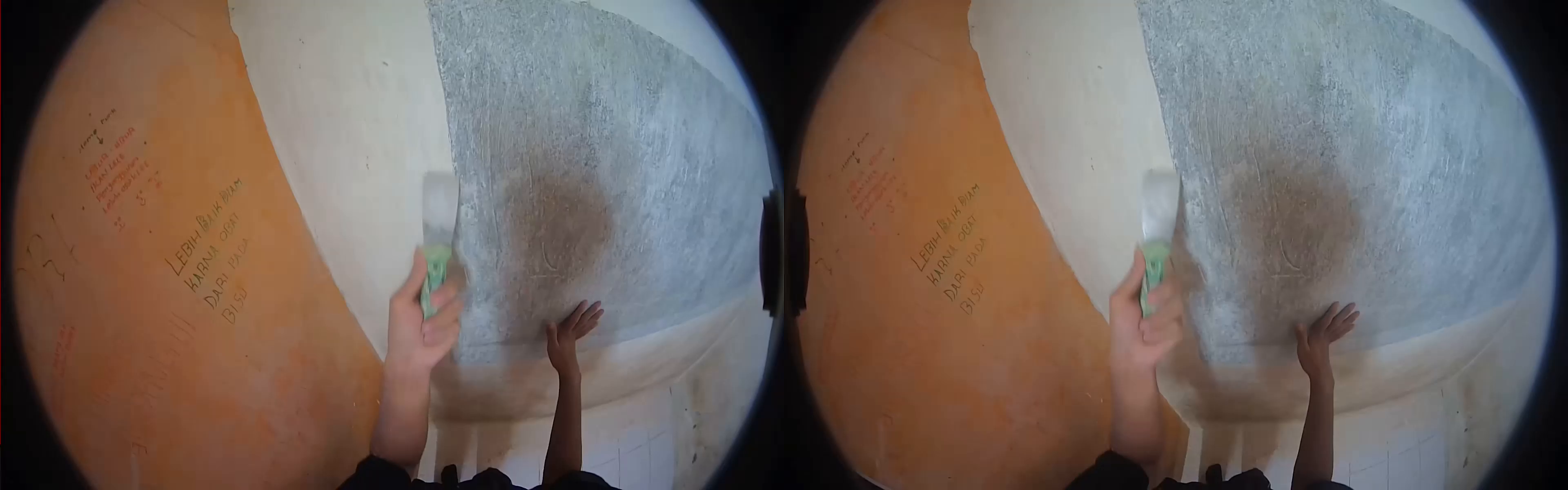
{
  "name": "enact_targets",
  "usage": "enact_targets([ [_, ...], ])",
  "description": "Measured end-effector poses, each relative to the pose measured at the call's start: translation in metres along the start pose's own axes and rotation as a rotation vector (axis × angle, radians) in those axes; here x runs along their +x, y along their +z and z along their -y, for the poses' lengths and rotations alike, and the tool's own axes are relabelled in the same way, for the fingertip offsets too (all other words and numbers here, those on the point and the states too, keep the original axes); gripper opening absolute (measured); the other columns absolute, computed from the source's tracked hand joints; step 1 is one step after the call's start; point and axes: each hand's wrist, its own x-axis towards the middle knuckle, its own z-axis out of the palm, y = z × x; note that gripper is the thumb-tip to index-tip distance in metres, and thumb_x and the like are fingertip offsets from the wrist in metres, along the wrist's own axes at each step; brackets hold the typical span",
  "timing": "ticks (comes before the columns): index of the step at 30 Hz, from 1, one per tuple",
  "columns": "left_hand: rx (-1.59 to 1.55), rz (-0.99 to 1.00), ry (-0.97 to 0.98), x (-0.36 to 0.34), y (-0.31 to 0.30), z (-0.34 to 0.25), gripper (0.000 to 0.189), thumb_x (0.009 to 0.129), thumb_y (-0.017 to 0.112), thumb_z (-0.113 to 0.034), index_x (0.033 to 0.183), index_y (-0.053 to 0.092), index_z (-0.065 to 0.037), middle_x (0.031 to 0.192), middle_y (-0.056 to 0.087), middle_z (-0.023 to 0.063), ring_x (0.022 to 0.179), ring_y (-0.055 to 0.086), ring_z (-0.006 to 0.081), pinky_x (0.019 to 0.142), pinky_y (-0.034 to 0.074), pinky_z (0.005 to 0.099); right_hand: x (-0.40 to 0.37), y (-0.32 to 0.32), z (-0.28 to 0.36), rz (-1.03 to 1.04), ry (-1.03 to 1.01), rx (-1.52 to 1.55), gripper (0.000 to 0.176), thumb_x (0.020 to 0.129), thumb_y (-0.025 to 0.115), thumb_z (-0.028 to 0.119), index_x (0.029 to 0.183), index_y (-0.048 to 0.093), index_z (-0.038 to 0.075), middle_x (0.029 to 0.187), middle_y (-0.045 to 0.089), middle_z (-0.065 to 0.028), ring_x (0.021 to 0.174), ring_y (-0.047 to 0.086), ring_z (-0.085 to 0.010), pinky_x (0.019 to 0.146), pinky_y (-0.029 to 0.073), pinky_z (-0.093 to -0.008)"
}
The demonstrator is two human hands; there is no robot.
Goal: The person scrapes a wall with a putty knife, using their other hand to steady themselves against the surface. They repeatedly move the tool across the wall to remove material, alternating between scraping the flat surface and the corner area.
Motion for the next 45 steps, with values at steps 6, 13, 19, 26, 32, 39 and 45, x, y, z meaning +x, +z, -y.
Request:
enact_targets([
  [6, -0.005, -0.156, -0.011, -0.012, -0.006, 0.013, 0.035, 0.107, 0.041, -0.047, 0.106, 0.059, -0.017, 0.067, 0.046, -0.0009, 0.04, 0.032, 0.0072, 0.03, 0.024, 0.0208, -0.001, -0.009, 0.003, 0.06, 0.004, 0.025, 0.096, 0.1, 0.045, 0.057, 0.157, -0.008, 0.0, 0.16, -0.024, -0.0293, 0.146, -0.025, -0.0513, 0.113, -0.014, -0.0668],
  [13, 0.007, -0.072, 0.023, 0.009, 0.012, -0.001, 0.036, 0.107, 0.041, -0.048, 0.11, 0.059, -0.017, 0.067, 0.046, -0.0016, 0.04, 0.032, 0.007, 0.03, 0.023, 0.0207, -0.003, -0.011, 0.005, 0.105, 0.014, 0.027, 0.096, 0.1, 0.047, 0.054, 0.157, -0.009, 0.0, 0.16, -0.025, -0.029, 0.145, -0.028, -0.0506, 0.112, -0.016, -0.066],
  [19, 0.023, -0.164, 0.089, -0.018, -0.021, 0.022, 0.047, 0.107, 0.039, -0.048, 0.127, 0.057, -0.009, 0.066, 0.045, -0.0011, 0.041, 0.033, 0.0078, 0.032, 0.023, 0.0216, 0.002, -0.003, 0.004, 0.084, 0.029, 0.034, 0.096, 0.1, 0.047, 0.053, 0.157, -0.01, 0.001, 0.16, -0.026, -0.0282, 0.145, -0.03, -0.0489, 0.112, -0.017, -0.0654],
  [26, 0.681, -0.349, 0.291, -0.003, 0.003, 0.031, 0.045, 0.108, 0.037, -0.047, 0.117, 0.059, -0.008, 0.075, 0.053, -0.0003, 0.054, 0.045, 0.0079, 0.046, 0.037, 0.0235, 0.004, -0.034, 0.122, -0.21, 0.087, 0.307, 0.069, 0.104, 0.045, 0.046, 0.153, 0.03, 0.001, 0.16, 0.019, -0.0262, 0.148, 0.019, -0.0414, 0.118, 0.018, -0.0554],
  [32, 1.534, -0.713, 0.514, -0.019, -0.052, 0.069, 0.044, 0.11, 0.038, -0.034, 0.115, 0.058, 0.005, 0.115, 0.053, 0.0146, 0.101, 0.054, 0.0218, 0.09, 0.044, 0.0357, 0.02, -0.048, 0.249, 0.436, 0.201, 1.207, 0.031, 0.11, 0.041, 0.027, 0.117, 0.056, 0.001, 0.106, 0.058, -0.0079, 0.093, 0.058, -0.0143, 0.084, 0.047, -0.0292],
  [39, 1.768, -0.908, 0.858, -0.002, 0.018, -0.009, 0.041, 0.098, 0.064, -0.035, 0.108, 0.064, 0.005, 0.089, 0.065, 0.0128, 0.076, 0.061, 0.0219, 0.071, 0.049, 0.0377, 0.04, -0.062, 0.268, 0.55, 0.488, 1.438, 0.028, 0.109, 0.042, 0.03, 0.108, 0.054, 0.005, 0.087, 0.051, -0.0029, 0.068, 0.051, -0.0078, 0.056, 0.041, -0.0241],
  [45, 2.344, -0.33, 2.114, 0.051, 0.029, -0.148, 0.034, 0.094, 0.056, -0.015, 0.124, 0.065, -0.002, 0.117, 0.056, 0.0187, 0.108, 0.053, 0.0328, 0.091, 0.047, 0.0433, 0.048, -0.073, 0.279, 0.624, 0.484, 1.437, 0.028, 0.108, 0.046, 0.034, 0.107, 0.051, 0.006, 0.086, 0.053, -0.0029, 0.053, 0.047, -0.0092, 0.043, 0.034, -0.0242],
])
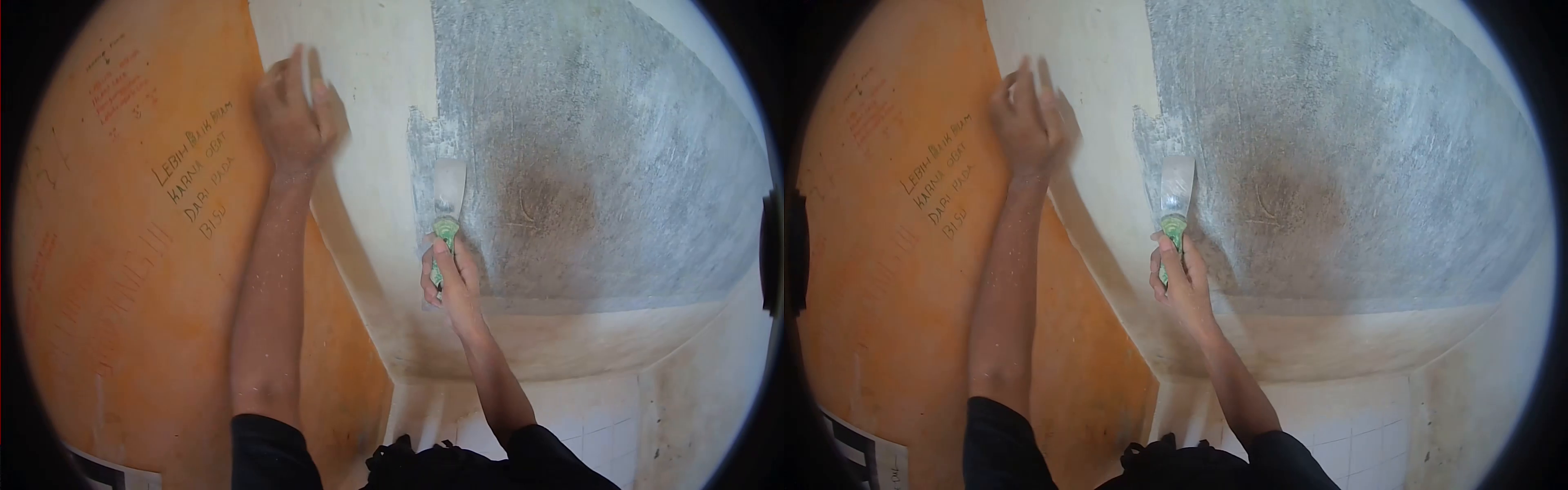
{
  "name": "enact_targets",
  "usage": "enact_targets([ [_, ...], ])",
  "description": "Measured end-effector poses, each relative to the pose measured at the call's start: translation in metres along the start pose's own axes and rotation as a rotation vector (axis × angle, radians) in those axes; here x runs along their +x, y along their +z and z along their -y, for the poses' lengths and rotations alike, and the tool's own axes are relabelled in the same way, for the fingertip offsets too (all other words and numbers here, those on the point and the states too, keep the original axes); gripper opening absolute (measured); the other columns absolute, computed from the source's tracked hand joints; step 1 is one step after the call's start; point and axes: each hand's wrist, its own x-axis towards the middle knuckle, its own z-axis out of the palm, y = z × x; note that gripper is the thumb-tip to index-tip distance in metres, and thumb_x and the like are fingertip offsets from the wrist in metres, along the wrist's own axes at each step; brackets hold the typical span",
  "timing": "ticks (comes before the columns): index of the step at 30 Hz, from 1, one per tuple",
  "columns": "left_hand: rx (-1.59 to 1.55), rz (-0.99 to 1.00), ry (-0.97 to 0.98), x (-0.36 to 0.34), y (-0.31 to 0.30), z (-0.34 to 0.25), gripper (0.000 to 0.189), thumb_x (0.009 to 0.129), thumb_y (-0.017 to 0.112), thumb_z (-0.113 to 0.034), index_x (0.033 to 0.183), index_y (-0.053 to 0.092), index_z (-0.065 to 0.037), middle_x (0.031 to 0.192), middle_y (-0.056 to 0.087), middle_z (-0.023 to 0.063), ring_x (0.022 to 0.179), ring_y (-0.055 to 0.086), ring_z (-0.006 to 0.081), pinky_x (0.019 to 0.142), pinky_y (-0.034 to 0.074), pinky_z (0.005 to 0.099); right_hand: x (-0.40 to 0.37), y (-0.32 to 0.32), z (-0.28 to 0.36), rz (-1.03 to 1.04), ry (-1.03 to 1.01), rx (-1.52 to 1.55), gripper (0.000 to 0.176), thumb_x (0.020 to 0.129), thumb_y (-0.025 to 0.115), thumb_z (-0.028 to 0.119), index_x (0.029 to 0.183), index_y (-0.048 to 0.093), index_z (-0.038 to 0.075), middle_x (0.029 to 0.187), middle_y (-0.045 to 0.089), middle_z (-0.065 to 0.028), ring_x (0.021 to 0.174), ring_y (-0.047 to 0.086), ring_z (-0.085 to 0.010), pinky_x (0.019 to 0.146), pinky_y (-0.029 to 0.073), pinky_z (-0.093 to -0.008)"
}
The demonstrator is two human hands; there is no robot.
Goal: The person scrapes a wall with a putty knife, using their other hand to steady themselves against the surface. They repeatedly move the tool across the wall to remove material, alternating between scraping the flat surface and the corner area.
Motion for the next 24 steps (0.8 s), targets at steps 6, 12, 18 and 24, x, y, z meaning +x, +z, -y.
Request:
enact_targets([
  [6, -0.11, 0.142, 0.131, -0.024, 0.015, 0.011, 0.048, 0.087, 0.053, -0.014, 0.134, 0.064, -0.015, 0.131, 0.052, 0.0174, 0.124, 0.05, 0.0347, 0.105, 0.042, 0.0453, 0.022, -0.005, 0.006, 0.093, -0.046, 0.086, 0.029, 0.107, 0.049, 0.036, 0.102, 0.051, 0.007, 0.069, 0.047, 0.0023, 0.048, 0.04, -0.0044, 0.042, 0.03, -0.0218],
  [12, -0.062, 0.147, 0.16, -0.029, 0.012, 0.014, 0.054, 0.083, 0.055, -0.013, 0.136, 0.063, -0.018, 0.135, 0.052, 0.0147, 0.126, 0.05, 0.0337, 0.107, 0.04, 0.0468, 0.02, 0.01, 0.005, -0.072, -0.078, -0.136, 0.037, 0.106, 0.048, 0.041, 0.093, 0.05, 0.007, 0.065, 0.044, 0.0043, 0.047, 0.038, -0.0026, 0.04, 0.029, -0.0216],
  [18, -0.036, 0.189, 0.168, -0.028, 0.006, 0.006, 0.053, 0.086, 0.052, -0.009, 0.138, 0.061, -0.016, 0.138, 0.049, 0.015, 0.129, 0.049, 0.0331, 0.108, 0.04, 0.0446, 0.02, 0.029, 0.038, -0.108, -0.029, -0.236, 0.029, 0.107, 0.046, 0.037, 0.093, 0.051, 0.013, 0.066, 0.04, 0.0067, 0.047, 0.031, -0.0021, 0.039, 0.021, -0.0216],
  [24, -0.013, 0.193, 0.144, -0.027, 0.005, 0.003, 0.054, 0.086, 0.051, -0.009, 0.139, 0.061, -0.016, 0.138, 0.049, 0.0148, 0.13, 0.049, 0.0332, 0.11, 0.039, 0.045, 0.035, 0.053, 0.061, -0.07, -0.054, -0.122, 0.03, 0.106, 0.048, 0.038, 0.089, 0.048, 0.013, 0.067, 0.039, 0.007, 0.047, 0.032, -0.0023, 0.039, 0.021, -0.0216],
])
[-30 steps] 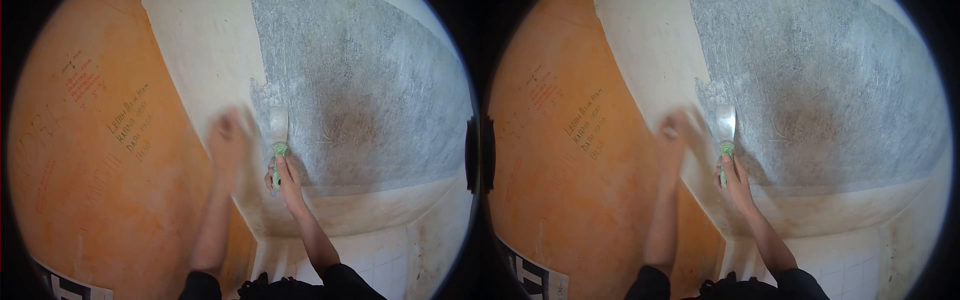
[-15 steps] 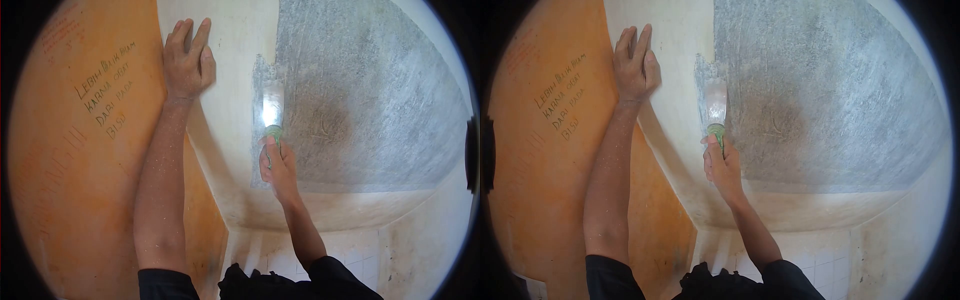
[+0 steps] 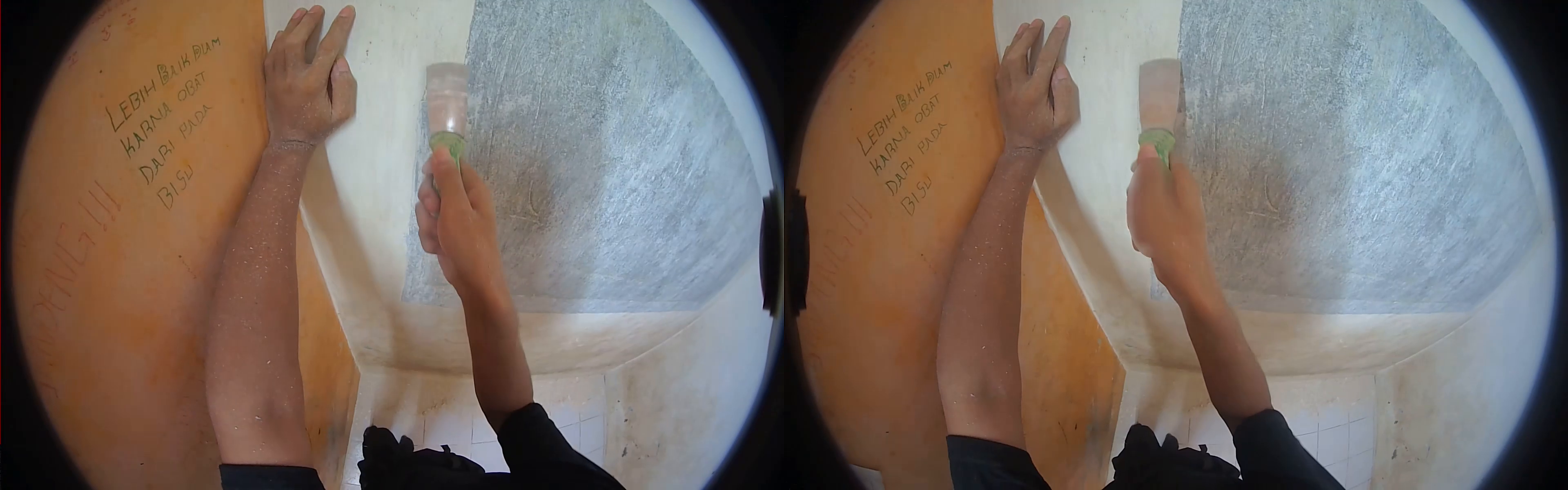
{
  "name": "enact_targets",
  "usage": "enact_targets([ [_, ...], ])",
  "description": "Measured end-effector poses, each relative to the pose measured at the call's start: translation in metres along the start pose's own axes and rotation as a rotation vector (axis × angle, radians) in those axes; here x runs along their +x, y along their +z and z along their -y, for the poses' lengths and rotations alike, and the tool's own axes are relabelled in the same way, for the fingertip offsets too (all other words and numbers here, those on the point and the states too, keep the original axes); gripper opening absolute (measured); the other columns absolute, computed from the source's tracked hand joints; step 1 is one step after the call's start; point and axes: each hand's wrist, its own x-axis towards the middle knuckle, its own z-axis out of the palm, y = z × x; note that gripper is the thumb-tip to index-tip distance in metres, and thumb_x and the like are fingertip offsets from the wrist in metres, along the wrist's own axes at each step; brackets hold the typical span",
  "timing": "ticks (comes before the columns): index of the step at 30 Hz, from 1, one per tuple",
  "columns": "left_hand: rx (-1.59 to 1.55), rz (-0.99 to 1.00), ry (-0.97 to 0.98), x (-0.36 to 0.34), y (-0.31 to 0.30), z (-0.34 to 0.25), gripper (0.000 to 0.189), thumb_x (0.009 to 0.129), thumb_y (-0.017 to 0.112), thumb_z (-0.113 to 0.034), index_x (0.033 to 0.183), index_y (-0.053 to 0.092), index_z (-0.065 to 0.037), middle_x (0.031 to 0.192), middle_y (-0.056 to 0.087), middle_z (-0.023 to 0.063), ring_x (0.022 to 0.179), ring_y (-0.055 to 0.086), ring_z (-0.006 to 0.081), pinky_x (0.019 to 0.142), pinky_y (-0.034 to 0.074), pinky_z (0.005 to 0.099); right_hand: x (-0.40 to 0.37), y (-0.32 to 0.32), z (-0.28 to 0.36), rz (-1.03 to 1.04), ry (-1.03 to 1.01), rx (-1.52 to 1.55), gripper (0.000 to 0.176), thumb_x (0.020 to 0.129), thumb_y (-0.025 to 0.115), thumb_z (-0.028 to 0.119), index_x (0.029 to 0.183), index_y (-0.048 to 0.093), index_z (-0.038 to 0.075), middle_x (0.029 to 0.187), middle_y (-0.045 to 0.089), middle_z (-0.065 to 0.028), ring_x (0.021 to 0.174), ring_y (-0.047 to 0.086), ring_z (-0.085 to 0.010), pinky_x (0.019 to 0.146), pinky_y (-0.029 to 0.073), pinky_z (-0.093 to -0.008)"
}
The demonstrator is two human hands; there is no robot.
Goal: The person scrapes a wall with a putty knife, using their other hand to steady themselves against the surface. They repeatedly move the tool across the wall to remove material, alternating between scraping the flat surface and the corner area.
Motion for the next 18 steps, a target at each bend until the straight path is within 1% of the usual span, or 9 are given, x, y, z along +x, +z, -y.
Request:
enact_targets([
  [4, 0.002, 0.007, 0.006, 0.0, 0.001, 0.001, 0.054, 0.086, 0.051, -0.009, 0.139, 0.061, -0.017, 0.138, 0.049, 0.0148, 0.131, 0.048, 0.033, 0.11, 0.038, 0.0453, -0.011, -0.006, -0.023, -0.062, 0.04, 0.05, 0.03, 0.106, 0.048, 0.039, 0.09, 0.048, 0.014, 0.066, 0.039, 0.0071, 0.047, 0.032, -0.0021, 0.039, 0.021, -0.0216],
  [6, -0.007, -0.004, 0.005, -0.001, 0.001, 0.002, 0.054, 0.086, 0.051, -0.009, 0.139, 0.06, -0.018, 0.139, 0.049, 0.015, 0.132, 0.047, 0.0329, 0.11, 0.038, 0.0458, -0.011, -0.009, -0.025, -0.025, 0.003, 0.043, 0.032, 0.106, 0.046, 0.039, 0.094, 0.047, 0.01, 0.066, 0.041, 0.0053, 0.047, 0.036, -0.0023, 0.037, 0.026, -0.0209],
  [7, -0.011, 0.001, 0.003, -0.001, 0.001, 0.002, 0.054, 0.086, 0.051, -0.009, 0.139, 0.06, -0.018, 0.139, 0.049, 0.015, 0.132, 0.047, 0.0329, 0.11, 0.038, 0.0458, -0.011, -0.004, -0.025, -0.029, 0.007, 0.043, 0.032, 0.106, 0.046, 0.039, 0.094, 0.047, 0.01, 0.066, 0.041, 0.0053, 0.047, 0.036, -0.0023, 0.037, 0.026, -0.0209],
  [9, -0.016, 0.014, -0.001, -0.002, 0.0, 0.002, 0.055, 0.086, 0.052, -0.009, 0.139, 0.06, -0.017, 0.138, 0.05, 0.0151, 0.132, 0.047, 0.0331, 0.11, 0.039, 0.0456, -0.012, 0.011, -0.023, -0.121, 0.02, 0.094, 0.03, 0.106, 0.048, 0.039, 0.088, 0.046, 0.016, 0.066, 0.04, 0.0072, 0.047, 0.031, -0.002, 0.038, 0.02, -0.0214],
  [12, -0.017, -0.019, 0.01, -0.002, 0.002, 0.001, 0.056, 0.085, 0.053, -0.009, 0.14, 0.06, -0.017, 0.138, 0.051, 0.0152, 0.131, 0.048, 0.0333, 0.109, 0.039, 0.0452, -0.021, -0.005, -0.028, -0.095, 0.035, 0.06, 0.03, 0.106, 0.049, 0.038, 0.087, 0.045, 0.015, 0.066, 0.04, 0.0068, 0.047, 0.032, -0.0024, 0.038, 0.02, -0.0217],
  [15, -0.029, -0.038, 0.019, -0.001, 0.002, 0.003, 0.056, 0.084, 0.053, -0.009, 0.14, 0.059, -0.017, 0.137, 0.052, 0.0151, 0.131, 0.048, 0.033, 0.109, 0.038, 0.045, -0.01, -0.002, -0.016, -0.116, 0.029, 0.011, 0.031, 0.106, 0.049, 0.038, 0.086, 0.045, 0.015, 0.066, 0.039, 0.0069, 0.046, 0.031, -0.0026, 0.038, 0.019, -0.0222],
  [18, -0.031, -0.021, 0.017, -0.003, 0.002, 0.004, 0.057, 0.084, 0.053, -0.009, 0.14, 0.059, -0.018, 0.138, 0.051, 0.0149, 0.132, 0.048, 0.0328, 0.11, 0.038, 0.0455, -0.011, 0.003, -0.019, -0.144, 0.001, 0.052, 0.031, 0.106, 0.049, 0.038, 0.085, 0.045, 0.015, 0.066, 0.039, 0.007, 0.046, 0.031, -0.0026, 0.037, 0.018, -0.0226],
])
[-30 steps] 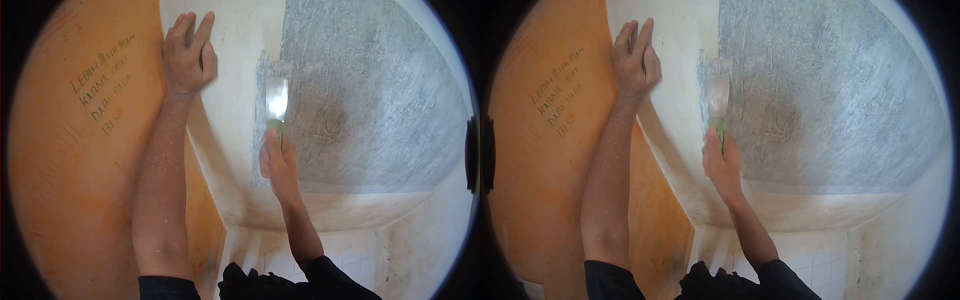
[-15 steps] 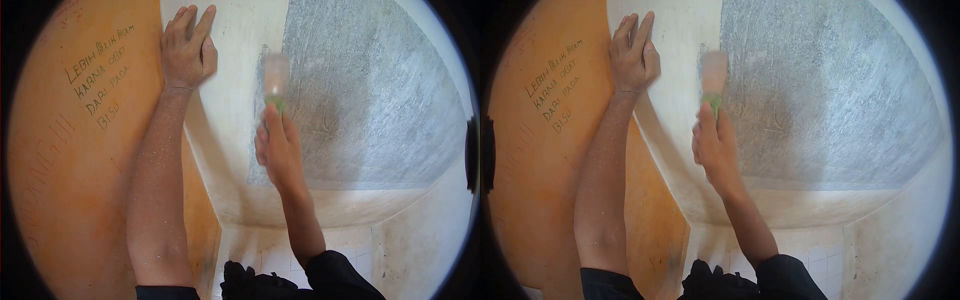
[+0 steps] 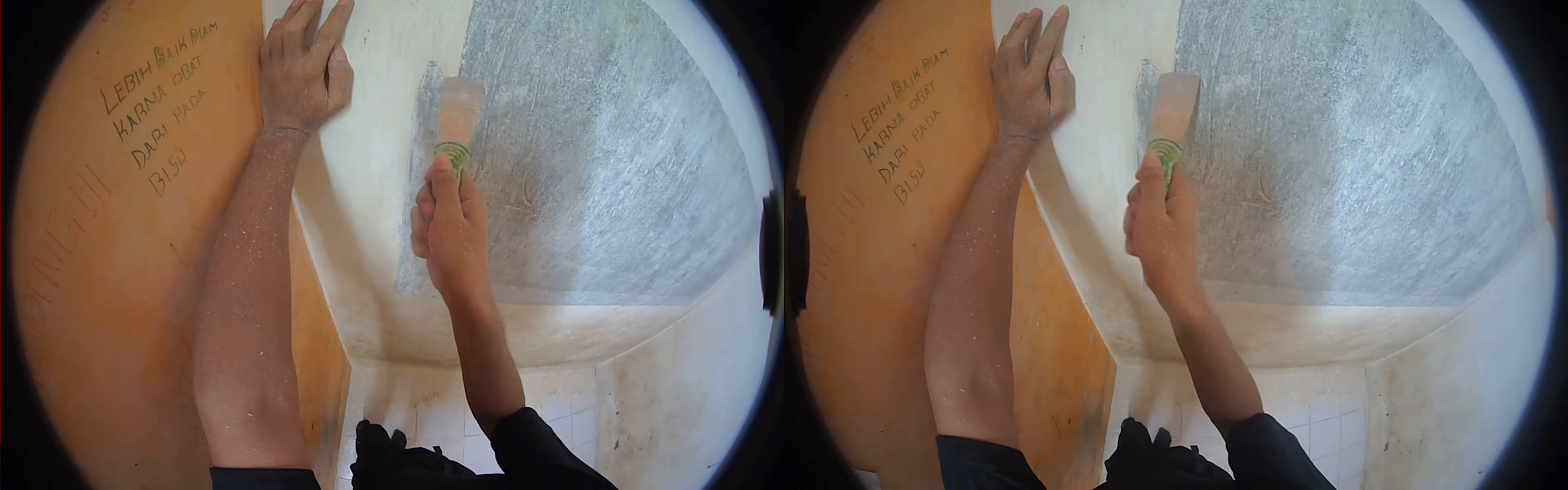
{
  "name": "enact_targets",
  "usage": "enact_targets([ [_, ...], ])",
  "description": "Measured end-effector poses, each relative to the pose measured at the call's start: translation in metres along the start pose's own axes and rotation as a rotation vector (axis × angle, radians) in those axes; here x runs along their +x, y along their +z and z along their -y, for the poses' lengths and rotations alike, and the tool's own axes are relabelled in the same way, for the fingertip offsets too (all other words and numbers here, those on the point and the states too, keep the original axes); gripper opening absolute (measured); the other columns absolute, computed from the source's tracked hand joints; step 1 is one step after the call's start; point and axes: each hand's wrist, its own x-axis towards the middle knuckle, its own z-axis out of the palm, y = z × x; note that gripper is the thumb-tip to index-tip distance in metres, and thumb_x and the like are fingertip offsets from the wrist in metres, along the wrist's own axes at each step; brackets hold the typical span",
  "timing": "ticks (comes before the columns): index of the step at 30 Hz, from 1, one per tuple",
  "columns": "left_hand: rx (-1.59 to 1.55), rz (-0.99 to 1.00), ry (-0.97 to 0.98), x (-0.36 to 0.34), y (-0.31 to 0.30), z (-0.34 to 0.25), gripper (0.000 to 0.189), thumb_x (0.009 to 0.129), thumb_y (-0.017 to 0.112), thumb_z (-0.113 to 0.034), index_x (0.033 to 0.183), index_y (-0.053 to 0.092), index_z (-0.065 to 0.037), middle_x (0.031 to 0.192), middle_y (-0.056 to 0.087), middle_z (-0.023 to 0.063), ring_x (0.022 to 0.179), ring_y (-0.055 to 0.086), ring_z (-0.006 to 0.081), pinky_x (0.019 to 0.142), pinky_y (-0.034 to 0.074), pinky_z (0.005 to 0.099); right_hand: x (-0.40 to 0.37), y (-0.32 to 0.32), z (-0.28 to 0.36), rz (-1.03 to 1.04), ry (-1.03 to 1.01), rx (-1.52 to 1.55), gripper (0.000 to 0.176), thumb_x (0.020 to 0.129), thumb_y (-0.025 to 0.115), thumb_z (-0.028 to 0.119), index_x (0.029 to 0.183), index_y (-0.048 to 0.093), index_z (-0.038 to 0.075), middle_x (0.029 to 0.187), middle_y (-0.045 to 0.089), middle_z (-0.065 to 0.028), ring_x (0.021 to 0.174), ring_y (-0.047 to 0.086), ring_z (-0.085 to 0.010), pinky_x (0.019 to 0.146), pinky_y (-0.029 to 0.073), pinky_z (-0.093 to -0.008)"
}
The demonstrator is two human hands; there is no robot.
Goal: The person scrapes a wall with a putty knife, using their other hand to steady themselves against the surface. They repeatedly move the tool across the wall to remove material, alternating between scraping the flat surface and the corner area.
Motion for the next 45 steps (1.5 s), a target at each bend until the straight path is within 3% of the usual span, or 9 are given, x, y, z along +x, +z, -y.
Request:
enact_targets([
  [3, -0.084, 0.058, -0.041, 0.002, -0.001, 0.002, 0.056, 0.083, 0.051, -0.008, 0.139, 0.057, -0.002, 0.143, 0.045, 0.0253, 0.133, 0.042, 0.0411, 0.114, 0.032, 0.0527, -0.012, -0.019, -0.011, 0.032, 0.048, -0.061, 0.031, 0.106, 0.049, 0.038, 0.086, 0.045, 0.015, 0.065, 0.039, 0.0072, 0.046, 0.03, -0.0025, 0.038, 0.018, -0.0225],
  [22, -0.025, 0.044, -0.051, 0.0, 0.009, -0.003, 0.055, 0.083, 0.051, -0.006, 0.137, 0.058, -0.002, 0.136, 0.049, 0.0268, 0.129, 0.046, 0.0432, 0.111, 0.035, 0.0518, 0.011, -0.021, -0.018, 0.045, -0.239, -0.379, 0.032, 0.106, 0.049, 0.03, 0.092, 0.054, 0.002, 0.067, 0.048, 0.0009, 0.06, 0.044, -0.0075, 0.052, 0.037, -0.0282],
  [24, -0.643, -0.533, 0.057, 0.007, 0.042, 0.002, 0.055, 0.083, 0.051, -0.006, 0.138, 0.057, -0.002, 0.136, 0.05, 0.0268, 0.128, 0.046, 0.0432, 0.111, 0.035, 0.0519, 0.003, -0.026, -0.028, 0.051, -0.164, -0.334, 0.031, 0.106, 0.049, 0.029, 0.092, 0.054, 0.002, 0.068, 0.048, 0.0015, 0.06, 0.044, -0.0066, 0.052, 0.036, -0.0266],
  [26, -0.637, -0.525, 0.054, 0.0, 0.035, 0.006, 0.055, 0.083, 0.052, -0.007, 0.138, 0.057, -0.002, 0.135, 0.05, 0.0267, 0.127, 0.047, 0.0435, 0.11, 0.035, 0.052, 0.011, -0.023, -0.028, 0.012, -0.191, -0.398, 0.031, 0.106, 0.049, 0.031, 0.093, 0.055, 0.003, 0.067, 0.047, 0.0022, 0.057, 0.042, -0.0051, 0.049, 0.034, -0.0249],
  [28, -0.11, 0.02, -0.077, 0.003, -0.006, -0.005, 0.056, 0.082, 0.053, -0.007, 0.138, 0.058, -0.003, 0.135, 0.05, 0.0267, 0.127, 0.047, 0.0439, 0.11, 0.035, 0.0523, 0.009, -0.012, -0.01, 0.077, -0.103, -0.275, 0.031, 0.105, 0.051, 0.032, 0.093, 0.055, 0.004, 0.066, 0.047, 0.0025, 0.055, 0.041, -0.0042, 0.046, 0.033, -0.0242],
  [31, -0.703, -0.544, 0.019, 0.003, 0.048, 0.004, 0.056, 0.082, 0.053, -0.006, 0.137, 0.058, -0.003, 0.135, 0.05, 0.027, 0.127, 0.047, 0.0441, 0.11, 0.036, 0.0526, 0.01, -0.022, -0.019, 0.066, -0.118, -0.314, 0.032, 0.105, 0.051, 0.034, 0.093, 0.055, 0.005, 0.064, 0.046, 0.003, 0.053, 0.041, -0.0041, 0.045, 0.033, -0.0248],
  [40, -0.616, -0.571, 0.064, 0.0, 0.054, 0.009, 0.056, 0.081, 0.053, -0.006, 0.137, 0.058, -0.003, 0.135, 0.05, 0.026, 0.126, 0.048, 0.0435, 0.11, 0.037, 0.0521, 0.007, -0.009, -0.023, 0.035, -0.098, -0.238, 0.031, 0.106, 0.05, 0.036, 0.091, 0.052, 0.009, 0.062, 0.038, 0.0072, 0.044, 0.029, -0.0011, 0.037, 0.02, -0.0218],
  [44, -0.57, -0.601, 0.107, 0.001, 0.042, 0.009, 0.056, 0.081, 0.054, -0.006, 0.137, 0.059, -0.003, 0.135, 0.05, 0.0261, 0.126, 0.048, 0.0436, 0.11, 0.037, 0.0518, 0.018, -0.004, -0.011, 0.063, -0.094, -0.251, 0.035, 0.105, 0.051, 0.037, 0.093, 0.053, 0.005, 0.063, 0.045, 0.0038, 0.048, 0.04, -0.0035, 0.04, 0.032, -0.023],
  [45, -0.324, -0.297, 0.018, 0.001, 0.01, -0.001, 0.056, 0.081, 0.054, -0.006, 0.136, 0.059, -0.003, 0.135, 0.05, 0.0263, 0.126, 0.048, 0.0435, 0.109, 0.037, 0.0519, 0.018, -0.001, -0.008, 0.068, -0.095, -0.232, 0.034, 0.105, 0.051, 0.037, 0.093, 0.054, 0.005, 0.063, 0.045, 0.0039, 0.048, 0.041, -0.0034, 0.04, 0.032, -0.023],
])
